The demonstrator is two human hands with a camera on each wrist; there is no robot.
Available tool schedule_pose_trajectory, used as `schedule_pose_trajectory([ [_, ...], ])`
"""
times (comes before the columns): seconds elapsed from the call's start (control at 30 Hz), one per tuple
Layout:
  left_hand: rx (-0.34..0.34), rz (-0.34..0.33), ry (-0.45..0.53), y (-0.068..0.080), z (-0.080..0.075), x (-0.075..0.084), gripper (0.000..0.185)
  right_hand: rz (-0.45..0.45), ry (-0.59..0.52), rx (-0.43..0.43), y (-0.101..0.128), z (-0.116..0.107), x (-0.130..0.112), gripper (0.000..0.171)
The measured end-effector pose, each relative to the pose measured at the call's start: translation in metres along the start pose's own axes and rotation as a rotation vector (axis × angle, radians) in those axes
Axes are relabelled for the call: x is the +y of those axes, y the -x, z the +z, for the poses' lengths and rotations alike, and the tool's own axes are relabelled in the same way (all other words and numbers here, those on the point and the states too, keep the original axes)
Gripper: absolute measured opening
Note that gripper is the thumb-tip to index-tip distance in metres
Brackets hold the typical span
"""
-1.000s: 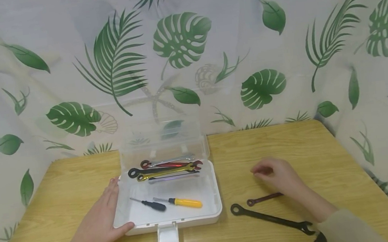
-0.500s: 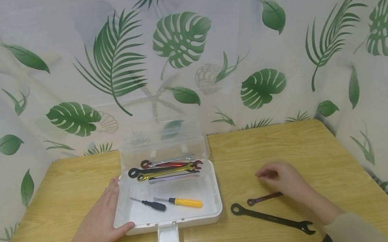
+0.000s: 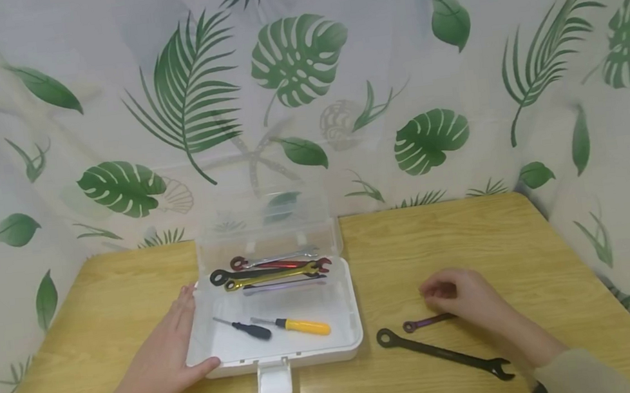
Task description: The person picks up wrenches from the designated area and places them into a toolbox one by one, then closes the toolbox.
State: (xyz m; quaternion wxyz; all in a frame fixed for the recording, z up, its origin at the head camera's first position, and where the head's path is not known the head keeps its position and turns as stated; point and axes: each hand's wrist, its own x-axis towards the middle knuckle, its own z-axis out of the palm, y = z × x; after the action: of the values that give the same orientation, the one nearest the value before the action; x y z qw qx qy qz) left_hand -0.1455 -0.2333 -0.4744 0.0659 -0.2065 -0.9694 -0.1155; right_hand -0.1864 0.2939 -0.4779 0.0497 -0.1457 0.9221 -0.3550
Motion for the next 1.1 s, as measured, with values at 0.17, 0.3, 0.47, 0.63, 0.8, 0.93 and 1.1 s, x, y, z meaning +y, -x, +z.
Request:
schedule_pose_trajectory([
  [0.17,-0.024,-0.012,0.004,0.000,-0.001,0.000,0.119,-0.024,0.000,-0.014,0.001,-0.001,0.005,0.020],
  [0.3,-0.032,-0.014,-0.001,0.000,-0.002,0.001,0.119,-0.068,-0.017,-0.017,0.001,0.000,0.010,0.020],
  [0.47,-0.053,-0.032,0.008,-0.001,-0.002,0.001,0.120,-0.099,-0.053,-0.028,0.002,0.001,0.014,0.021],
  [0.63,-0.063,-0.044,0.013,-0.001,-0.003,0.001,0.121,-0.111,-0.075,-0.052,0.004,0.001,0.013,0.022],
  [0.8,-0.047,-0.036,0.011,0.001,-0.003,0.000,0.120,-0.117,-0.081,-0.094,0.005,-0.001,0.014,0.026],
  [0.93,-0.037,-0.026,0.007,0.001,-0.003,0.000,0.120,-0.152,-0.078,-0.111,0.005,-0.002,0.017,0.027],
  [1.1,-0.051,-0.032,0.011,0.001,-0.003,0.000,0.120,-0.214,-0.072,-0.128,0.005,-0.002,0.021,0.028],
])
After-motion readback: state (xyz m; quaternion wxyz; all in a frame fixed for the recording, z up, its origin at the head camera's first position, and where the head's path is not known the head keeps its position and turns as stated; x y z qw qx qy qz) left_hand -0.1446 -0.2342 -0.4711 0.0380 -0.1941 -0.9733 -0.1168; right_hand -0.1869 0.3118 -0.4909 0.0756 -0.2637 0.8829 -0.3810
